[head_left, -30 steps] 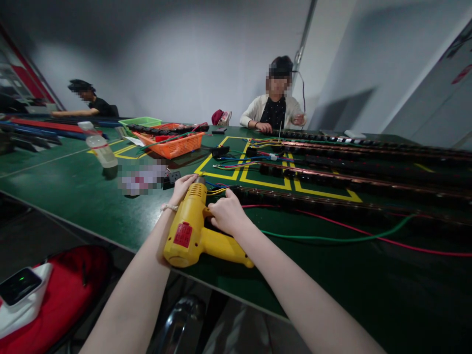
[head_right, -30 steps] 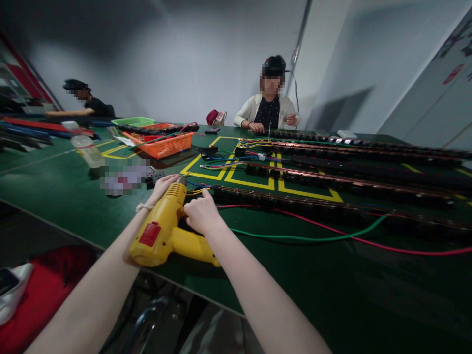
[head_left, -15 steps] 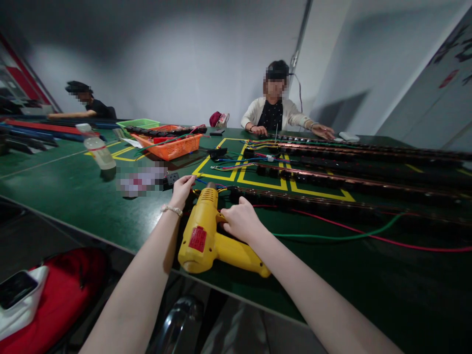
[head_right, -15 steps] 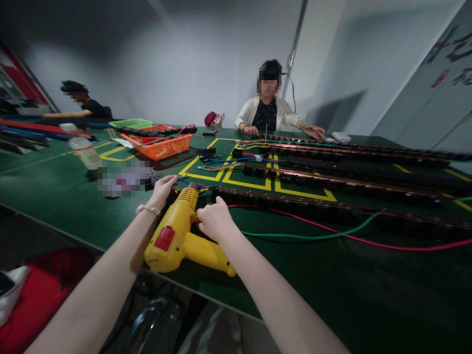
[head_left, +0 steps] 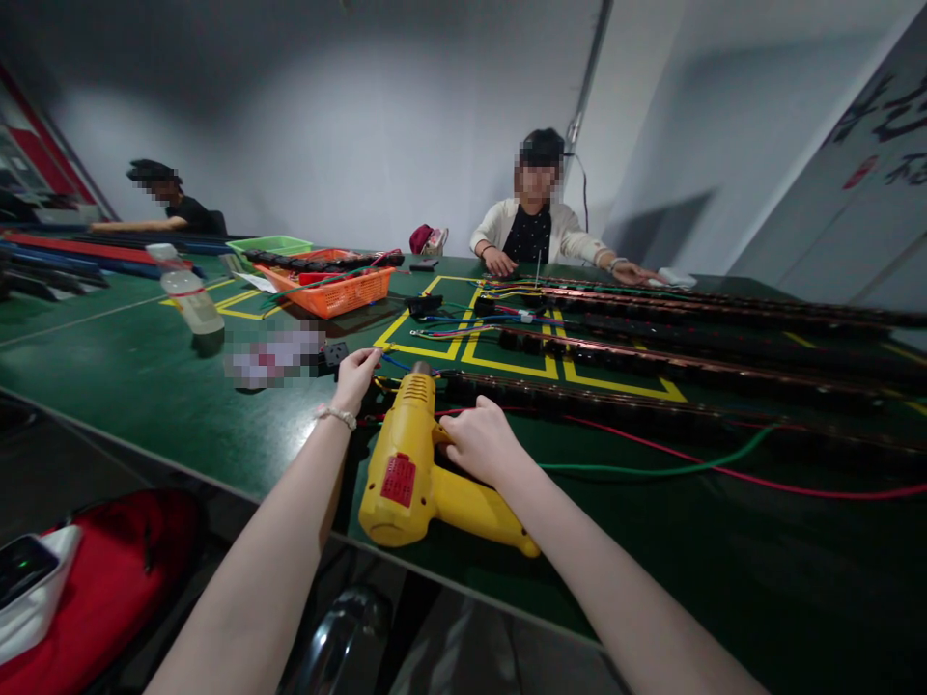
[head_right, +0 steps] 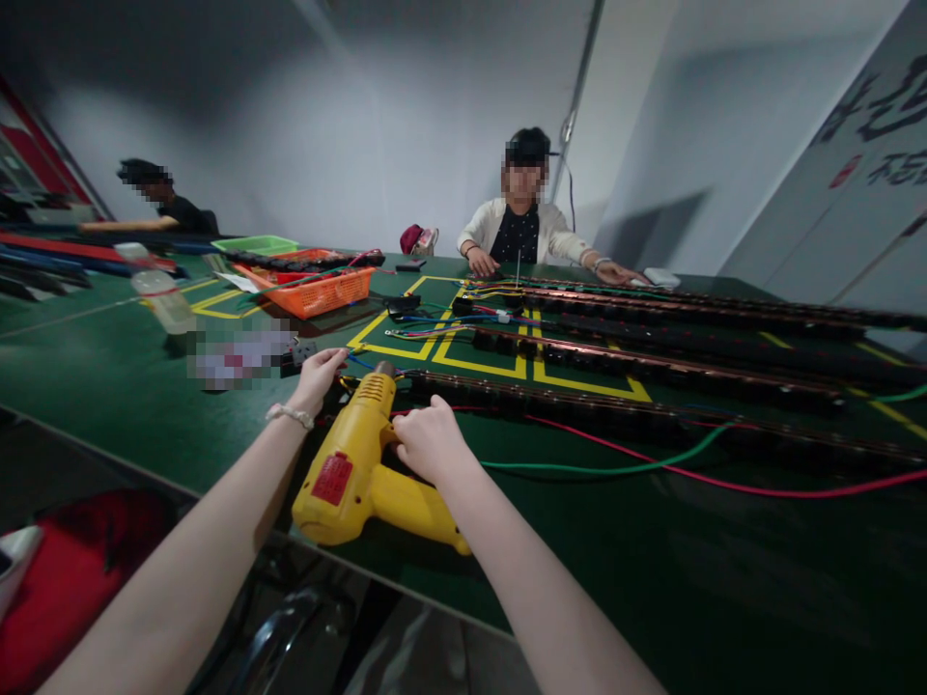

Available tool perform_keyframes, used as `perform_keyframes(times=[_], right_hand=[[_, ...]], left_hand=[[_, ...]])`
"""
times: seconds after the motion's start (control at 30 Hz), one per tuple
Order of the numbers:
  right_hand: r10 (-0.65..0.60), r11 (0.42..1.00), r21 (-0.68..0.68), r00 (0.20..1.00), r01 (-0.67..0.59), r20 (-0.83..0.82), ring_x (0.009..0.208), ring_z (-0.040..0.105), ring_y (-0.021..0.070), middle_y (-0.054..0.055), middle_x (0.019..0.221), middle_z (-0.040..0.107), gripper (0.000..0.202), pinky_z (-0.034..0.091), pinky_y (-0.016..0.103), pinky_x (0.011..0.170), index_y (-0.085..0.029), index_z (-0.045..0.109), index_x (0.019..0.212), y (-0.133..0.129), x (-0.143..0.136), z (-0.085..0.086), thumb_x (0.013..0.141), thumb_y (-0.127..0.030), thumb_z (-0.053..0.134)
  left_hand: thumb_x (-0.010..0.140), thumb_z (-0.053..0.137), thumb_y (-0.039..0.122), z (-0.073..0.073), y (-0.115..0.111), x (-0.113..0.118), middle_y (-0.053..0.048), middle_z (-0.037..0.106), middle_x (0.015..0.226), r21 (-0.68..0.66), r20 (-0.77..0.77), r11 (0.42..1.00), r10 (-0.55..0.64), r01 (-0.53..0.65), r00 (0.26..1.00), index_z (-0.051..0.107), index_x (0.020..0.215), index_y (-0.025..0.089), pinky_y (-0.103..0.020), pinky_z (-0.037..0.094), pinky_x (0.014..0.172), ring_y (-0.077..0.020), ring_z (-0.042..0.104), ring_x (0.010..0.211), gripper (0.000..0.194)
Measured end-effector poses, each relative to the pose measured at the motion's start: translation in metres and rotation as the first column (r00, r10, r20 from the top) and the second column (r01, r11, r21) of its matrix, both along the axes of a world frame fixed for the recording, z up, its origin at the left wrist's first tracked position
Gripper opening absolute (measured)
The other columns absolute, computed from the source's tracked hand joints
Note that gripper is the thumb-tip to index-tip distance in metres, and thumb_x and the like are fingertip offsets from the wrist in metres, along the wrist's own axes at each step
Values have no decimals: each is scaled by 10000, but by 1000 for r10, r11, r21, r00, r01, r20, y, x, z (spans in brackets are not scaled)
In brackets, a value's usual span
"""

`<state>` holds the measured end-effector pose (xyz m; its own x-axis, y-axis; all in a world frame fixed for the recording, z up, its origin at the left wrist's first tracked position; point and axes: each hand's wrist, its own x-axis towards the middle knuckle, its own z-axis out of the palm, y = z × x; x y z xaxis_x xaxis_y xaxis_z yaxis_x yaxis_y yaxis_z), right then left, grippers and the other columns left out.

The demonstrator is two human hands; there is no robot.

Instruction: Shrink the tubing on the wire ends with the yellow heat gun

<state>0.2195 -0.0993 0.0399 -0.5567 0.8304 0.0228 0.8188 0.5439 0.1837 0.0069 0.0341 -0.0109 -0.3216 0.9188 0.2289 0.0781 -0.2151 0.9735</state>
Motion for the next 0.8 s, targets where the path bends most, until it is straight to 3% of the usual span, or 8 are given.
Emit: perform_keyframes(times=[0.2, 0.5, 0.67, 0.8], right_hand=[[15, 999, 30, 1000, -15, -10, 924, 594, 164, 50, 1034, 612, 303, 481, 405, 847, -152, 583, 1053, 6, -10, -3, 888, -402, 541], [62, 996, 70, 998, -61, -17, 946, 591, 171, 56, 1057, 608, 315, 480, 410, 853, -149, 580, 1067, 20, -36, -4, 886, -404, 542], [85, 994, 70, 996, -83, -25, 954, 589, 173, 59, 1063, 606, 316, 477, 412, 858, -149, 581, 1066, 23, -44, -5, 884, -405, 545], [84, 994, 65, 996, -82, -34, 950, 590, 172, 56, 1060, 606, 314, 479, 411, 854, -150, 580, 1065, 23, -43, -5, 885, -404, 544]], left_hand=[[569, 731, 479, -3, 4, -3, -30, 648, 652, -8, -18, 1000, 21, -21, 1000, 709, 766, 125, -229, 372, 556, -130, 528, 600, 406], [609, 762, 443, 5, -2, -4, -23, 647, 647, -29, -66, 1000, -6, 4, 998, 691, 709, 119, -253, 424, 602, -159, 570, 645, 346], [860, 585, 390, 7, -3, -2, -58, 631, 1025, -34, -78, 999, -26, 24, 997, 619, 1039, 125, -351, 518, 768, -199, 609, 888, 322], [889, 548, 364, 6, -5, -2, -74, 570, 1180, -27, -83, 999, -26, 24, 996, 559, 1168, 148, -417, 512, 845, -235, 580, 1013, 353]])
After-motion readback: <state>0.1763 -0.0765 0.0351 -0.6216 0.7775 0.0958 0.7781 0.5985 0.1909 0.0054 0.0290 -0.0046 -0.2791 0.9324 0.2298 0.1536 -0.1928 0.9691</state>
